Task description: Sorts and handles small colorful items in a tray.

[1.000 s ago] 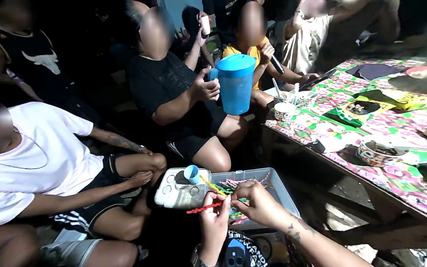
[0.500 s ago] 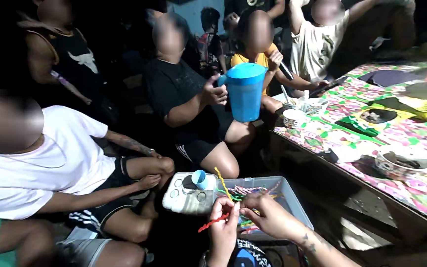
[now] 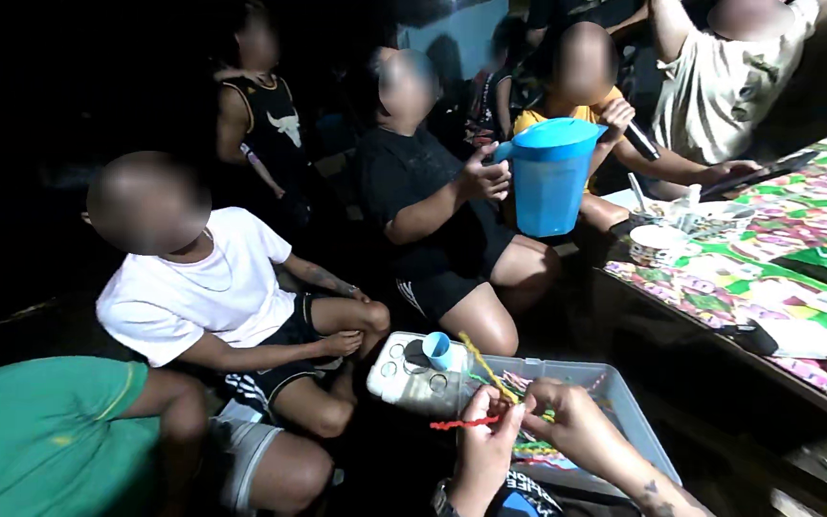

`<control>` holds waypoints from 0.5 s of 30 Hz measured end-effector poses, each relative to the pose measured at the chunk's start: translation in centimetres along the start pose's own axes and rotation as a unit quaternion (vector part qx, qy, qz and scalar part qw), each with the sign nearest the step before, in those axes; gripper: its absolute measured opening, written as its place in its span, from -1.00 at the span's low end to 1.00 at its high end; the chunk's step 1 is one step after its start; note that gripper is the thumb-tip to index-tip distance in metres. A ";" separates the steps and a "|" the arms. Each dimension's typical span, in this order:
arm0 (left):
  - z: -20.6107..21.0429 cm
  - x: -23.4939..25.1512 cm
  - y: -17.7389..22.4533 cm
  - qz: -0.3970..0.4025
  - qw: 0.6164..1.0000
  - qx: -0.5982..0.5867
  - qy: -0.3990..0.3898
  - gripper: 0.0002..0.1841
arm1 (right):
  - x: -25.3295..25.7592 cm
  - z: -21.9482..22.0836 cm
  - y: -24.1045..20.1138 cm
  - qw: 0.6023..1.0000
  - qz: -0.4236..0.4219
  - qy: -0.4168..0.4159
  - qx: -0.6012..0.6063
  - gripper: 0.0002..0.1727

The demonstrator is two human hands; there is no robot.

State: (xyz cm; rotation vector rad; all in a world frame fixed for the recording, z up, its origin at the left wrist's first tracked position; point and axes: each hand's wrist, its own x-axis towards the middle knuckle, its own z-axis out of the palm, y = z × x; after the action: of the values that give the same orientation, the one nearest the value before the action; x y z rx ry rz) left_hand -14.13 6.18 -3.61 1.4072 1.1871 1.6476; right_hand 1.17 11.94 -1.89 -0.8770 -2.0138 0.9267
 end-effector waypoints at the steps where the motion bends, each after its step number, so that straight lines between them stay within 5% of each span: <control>1: 0.0 -0.1 0.0 -0.002 1.000 -0.001 -0.001 -0.88 | -0.1 0.0 0.2 1.000 -0.003 -0.008 0.001 -0.79; 6: 0.1 -0.1 0.2 0.007 0.999 -0.025 0.024 -0.84 | -0.1 -0.4 0.9 0.997 -0.022 -0.073 0.004 -0.73; 15: 0.0 0.2 -0.2 0.009 0.999 -0.049 -0.019 -0.87 | -0.3 -0.9 0.6 0.999 0.005 -0.020 0.047 -0.81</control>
State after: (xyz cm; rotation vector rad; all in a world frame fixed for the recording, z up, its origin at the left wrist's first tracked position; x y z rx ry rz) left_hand -14.13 6.42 -3.72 1.3851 1.0600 1.6616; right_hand 2.20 12.27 -2.04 -0.8237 -1.9837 1.0441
